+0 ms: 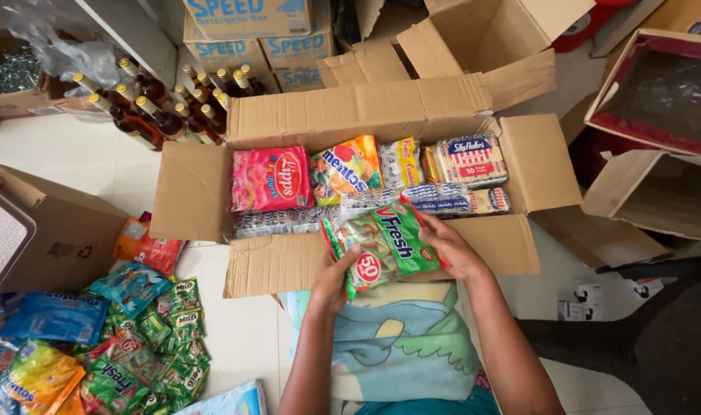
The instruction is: Organize various candy and snack packs into a cardboard box.
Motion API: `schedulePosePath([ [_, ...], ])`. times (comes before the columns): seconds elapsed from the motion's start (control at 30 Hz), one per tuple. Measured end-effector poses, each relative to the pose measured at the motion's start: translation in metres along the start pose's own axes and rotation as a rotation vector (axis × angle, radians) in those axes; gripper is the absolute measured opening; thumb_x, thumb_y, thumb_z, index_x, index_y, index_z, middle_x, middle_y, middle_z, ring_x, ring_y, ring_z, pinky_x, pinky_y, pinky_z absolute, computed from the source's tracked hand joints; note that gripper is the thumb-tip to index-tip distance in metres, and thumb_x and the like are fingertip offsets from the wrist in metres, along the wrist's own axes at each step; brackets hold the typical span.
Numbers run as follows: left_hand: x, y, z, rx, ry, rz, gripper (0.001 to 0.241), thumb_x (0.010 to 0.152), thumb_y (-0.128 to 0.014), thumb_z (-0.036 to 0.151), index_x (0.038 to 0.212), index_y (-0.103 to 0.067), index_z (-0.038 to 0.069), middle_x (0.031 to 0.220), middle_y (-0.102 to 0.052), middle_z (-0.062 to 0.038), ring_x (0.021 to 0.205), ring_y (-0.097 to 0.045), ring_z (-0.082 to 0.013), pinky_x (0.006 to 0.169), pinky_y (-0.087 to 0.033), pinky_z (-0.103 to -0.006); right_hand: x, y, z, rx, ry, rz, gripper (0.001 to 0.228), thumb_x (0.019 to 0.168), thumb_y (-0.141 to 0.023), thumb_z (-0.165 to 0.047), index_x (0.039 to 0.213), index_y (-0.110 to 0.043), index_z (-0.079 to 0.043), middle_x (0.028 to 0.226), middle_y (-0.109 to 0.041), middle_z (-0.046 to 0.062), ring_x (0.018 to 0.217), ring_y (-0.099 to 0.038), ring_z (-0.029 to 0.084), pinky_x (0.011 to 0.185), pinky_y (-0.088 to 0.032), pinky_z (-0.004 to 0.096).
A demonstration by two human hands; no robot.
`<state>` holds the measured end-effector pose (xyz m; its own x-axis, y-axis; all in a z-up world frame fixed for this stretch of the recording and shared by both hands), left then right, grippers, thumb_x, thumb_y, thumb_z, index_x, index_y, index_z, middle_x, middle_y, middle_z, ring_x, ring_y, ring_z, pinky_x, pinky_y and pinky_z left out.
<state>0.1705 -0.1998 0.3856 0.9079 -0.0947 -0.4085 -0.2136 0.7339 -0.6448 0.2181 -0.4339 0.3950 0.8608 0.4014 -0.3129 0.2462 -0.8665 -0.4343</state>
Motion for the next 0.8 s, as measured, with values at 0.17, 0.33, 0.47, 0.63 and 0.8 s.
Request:
schedulePosePath([
  [0.17,-0.003,-0.010,-0.003,0.020,0.037,-0.004,0.057,0.086,-0.075,0.006,0.138,-0.050,0.003,0.114,-0.072,-0.014,0.097,-0.075,-0.0225,0.083,-0.065,-0.0416,0.004,0.006,0.004,-0.078,0.044,-0.019,0.082,0.085,-0.074,-0.006,0.158,-0.036,-0.007,0.152,-0.051,0.008,0.135,-0.051,0.017,0.111,-0.042,0.035],
  [0.33,0.001,-0.002,-0.010,0.045,0.021,0.019,0.054,0.085,-0.076,0.002,0.134,-0.054,0.001,0.111,-0.074,-0.015,0.092,-0.075,-0.0244,0.080,-0.064,-0.0429,0.005,0.009,0.008,-0.095,0.068,-0.009,0.085,0.083,-0.074,0.001,0.158,-0.035,-0.008,0.152,-0.051,0.007,0.135,-0.051,0.016,0.111,-0.043,0.034],
  [0.47,0.008,0.017,-0.027,0.094,0.051,0.055,0.049,0.084,-0.076,0.000,0.130,-0.060,-0.002,0.109,-0.076,-0.017,0.088,-0.076,-0.0263,0.077,-0.065,-0.0431,0.008,0.022,0.021,-0.110,0.051,0.046,0.076,0.086,-0.071,0.002,0.155,-0.040,-0.006,0.144,-0.058,0.008,0.127,-0.057,0.017,0.106,-0.047,0.034],
  [0.63,-0.006,-0.008,-0.003,0.089,0.034,0.028,0.051,0.085,-0.074,0.003,0.133,-0.057,0.003,0.111,-0.074,-0.014,0.091,-0.075,-0.0235,0.079,-0.063,-0.0414,0.005,0.015,0.019,-0.080,0.078,0.064,0.068,0.087,-0.071,0.001,0.150,-0.045,-0.005,0.136,-0.064,0.009,0.118,-0.063,0.016,0.100,-0.052,0.034],
  [0.8,-0.002,-0.023,0.015,0.107,0.013,-0.002,0.055,0.087,-0.071,0.007,0.139,-0.052,0.008,0.117,-0.072,-0.010,0.099,-0.072,-0.0197,0.086,-0.061,-0.0388,-0.003,0.017,0.008,-0.032,0.094,0.135,0.063,0.087,-0.071,-0.001,0.146,-0.049,-0.004,0.125,-0.069,0.009,0.107,-0.068,0.015,0.092,-0.057,0.033],
])
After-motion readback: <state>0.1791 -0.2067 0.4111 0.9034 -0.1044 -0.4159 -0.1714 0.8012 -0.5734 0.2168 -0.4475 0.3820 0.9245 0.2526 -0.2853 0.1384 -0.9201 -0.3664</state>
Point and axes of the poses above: each hand's wrist, its own x-axis towards the middle knuckle, its own y-axis out of the back of the hand, z = x × y, the point moved 6 cm from there along x, towards the middle knuckle
